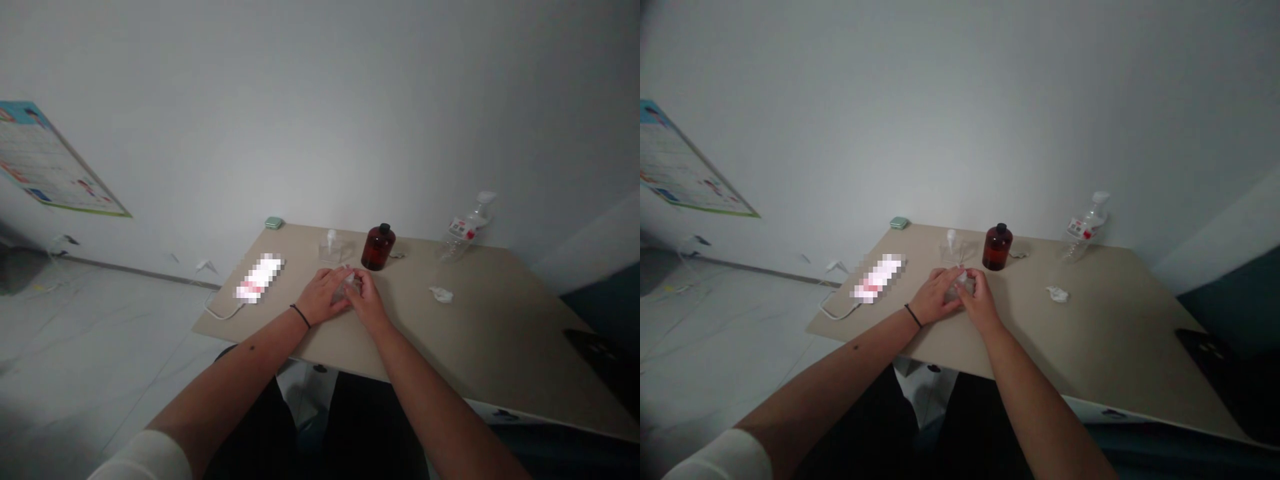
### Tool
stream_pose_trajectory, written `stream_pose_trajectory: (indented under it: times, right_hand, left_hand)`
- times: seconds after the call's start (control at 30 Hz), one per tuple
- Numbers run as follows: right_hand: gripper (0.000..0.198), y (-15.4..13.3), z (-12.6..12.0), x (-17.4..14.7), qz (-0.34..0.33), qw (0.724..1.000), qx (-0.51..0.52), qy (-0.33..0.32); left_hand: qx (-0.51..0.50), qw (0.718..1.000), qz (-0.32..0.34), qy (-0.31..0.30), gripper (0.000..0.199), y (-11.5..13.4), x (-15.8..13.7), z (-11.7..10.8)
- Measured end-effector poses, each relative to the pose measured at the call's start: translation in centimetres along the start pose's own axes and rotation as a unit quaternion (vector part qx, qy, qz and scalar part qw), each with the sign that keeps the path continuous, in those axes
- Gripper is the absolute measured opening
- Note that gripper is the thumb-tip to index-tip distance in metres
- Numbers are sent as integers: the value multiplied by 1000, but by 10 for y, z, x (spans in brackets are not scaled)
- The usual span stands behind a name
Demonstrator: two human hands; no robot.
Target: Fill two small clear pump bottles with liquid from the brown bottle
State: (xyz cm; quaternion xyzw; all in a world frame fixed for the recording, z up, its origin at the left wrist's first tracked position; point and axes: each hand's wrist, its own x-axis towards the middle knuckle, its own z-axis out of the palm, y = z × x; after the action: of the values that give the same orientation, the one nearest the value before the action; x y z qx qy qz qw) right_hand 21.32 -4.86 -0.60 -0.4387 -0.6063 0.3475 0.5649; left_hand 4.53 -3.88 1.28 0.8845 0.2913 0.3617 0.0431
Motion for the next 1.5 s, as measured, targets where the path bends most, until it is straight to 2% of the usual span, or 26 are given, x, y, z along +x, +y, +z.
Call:
stream_pose_trajectory:
  times: [0.2,0.4,0.9,1.1,1.5]
  right_hand:
    - [33,1,-1,2,-22,1000,2,8]
    - [40,3,-1,3,1,1000,5,6]
    - [35,0,-2,3,-15,1000,-8,0]
    - [37,3,0,4,-1,1000,-8,21]
    - [36,-5,-2,1,9,1000,-17,16]
  left_hand:
    - [2,1000,-2,-12,72,0,0,-2]
    - [-4,1000,-18,-7,67,1,0,-3]
    - [-7,1000,-18,-3,70,2,0,0]
    - [-10,1000,-26,-2,69,2,0,-1]
    - [-15,999,-28,-3,65,3,1,-2]
